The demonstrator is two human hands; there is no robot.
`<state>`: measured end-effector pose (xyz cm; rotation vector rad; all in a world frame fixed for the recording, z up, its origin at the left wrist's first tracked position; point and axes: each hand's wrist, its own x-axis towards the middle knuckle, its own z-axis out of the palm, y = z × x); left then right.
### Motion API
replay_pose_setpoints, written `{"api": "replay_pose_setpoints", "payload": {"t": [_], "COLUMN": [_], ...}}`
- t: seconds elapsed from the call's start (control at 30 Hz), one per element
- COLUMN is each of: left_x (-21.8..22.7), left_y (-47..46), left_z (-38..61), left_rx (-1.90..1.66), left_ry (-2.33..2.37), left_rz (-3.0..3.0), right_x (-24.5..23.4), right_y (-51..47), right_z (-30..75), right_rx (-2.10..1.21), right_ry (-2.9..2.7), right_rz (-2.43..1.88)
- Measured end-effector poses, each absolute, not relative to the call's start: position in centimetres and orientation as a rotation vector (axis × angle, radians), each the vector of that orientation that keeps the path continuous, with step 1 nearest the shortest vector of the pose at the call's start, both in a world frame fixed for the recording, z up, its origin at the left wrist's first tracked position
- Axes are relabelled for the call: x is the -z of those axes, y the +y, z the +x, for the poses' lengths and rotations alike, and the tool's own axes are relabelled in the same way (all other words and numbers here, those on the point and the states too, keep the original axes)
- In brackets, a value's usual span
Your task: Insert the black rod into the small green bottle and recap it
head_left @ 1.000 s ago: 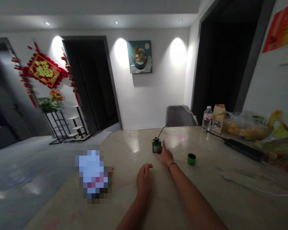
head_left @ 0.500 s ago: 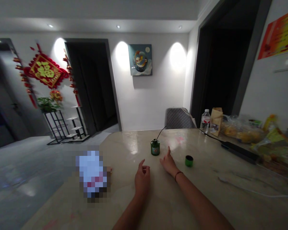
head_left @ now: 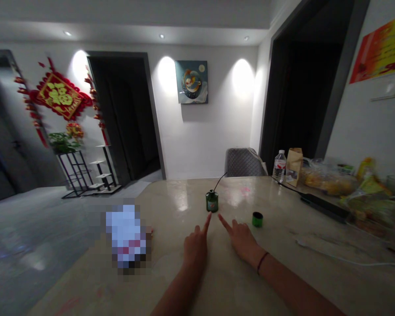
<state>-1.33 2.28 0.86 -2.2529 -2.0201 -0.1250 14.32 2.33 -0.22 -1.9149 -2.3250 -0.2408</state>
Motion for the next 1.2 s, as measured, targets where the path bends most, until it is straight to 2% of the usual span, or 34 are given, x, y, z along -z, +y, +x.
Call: {"api": "replay_pose_setpoints", "payload": {"t": [0.1,0.2,0.37,0.47,0.7,0.9,1.2], "left_x": [-0.5,-0.4,-0.5,-0.5,-0.6,-0.6,-0.4], "left_y": [2.3,2.3,2.5,2.6,2.6,2.5,2.5], "left_z": [-1.4,-1.6,-1.8,-2.1,-2.4,-2.4,-2.3], "left_rx": [0.116,0.165,0.289,0.321,0.314,0.353,0.352], "left_ry": [-2.033,-2.066,-2.129,-2.117,-2.128,-2.141,-2.134], "left_rz": [-2.227,-2.237,-2.296,-2.318,-2.371,-2.391,-2.395], "right_x": [-0.2,-0.9,-3.0,-4.7,-6.4,-7.7,-13.7], "right_y": [2.4,3.5,7.6,10.8,16.3,17.2,16.9], "right_z": [14.3,14.8,15.3,15.1,13.8,12.9,17.0], "right_rx": [0.348,0.310,0.099,-0.119,-0.262,-0.209,0.011], "right_ry": [-2.382,-2.430,-2.310,-1.966,-1.767,-1.718,-1.449], "right_rz": [-1.956,-1.852,-1.700,-1.712,-1.719,-1.662,-1.641]}}
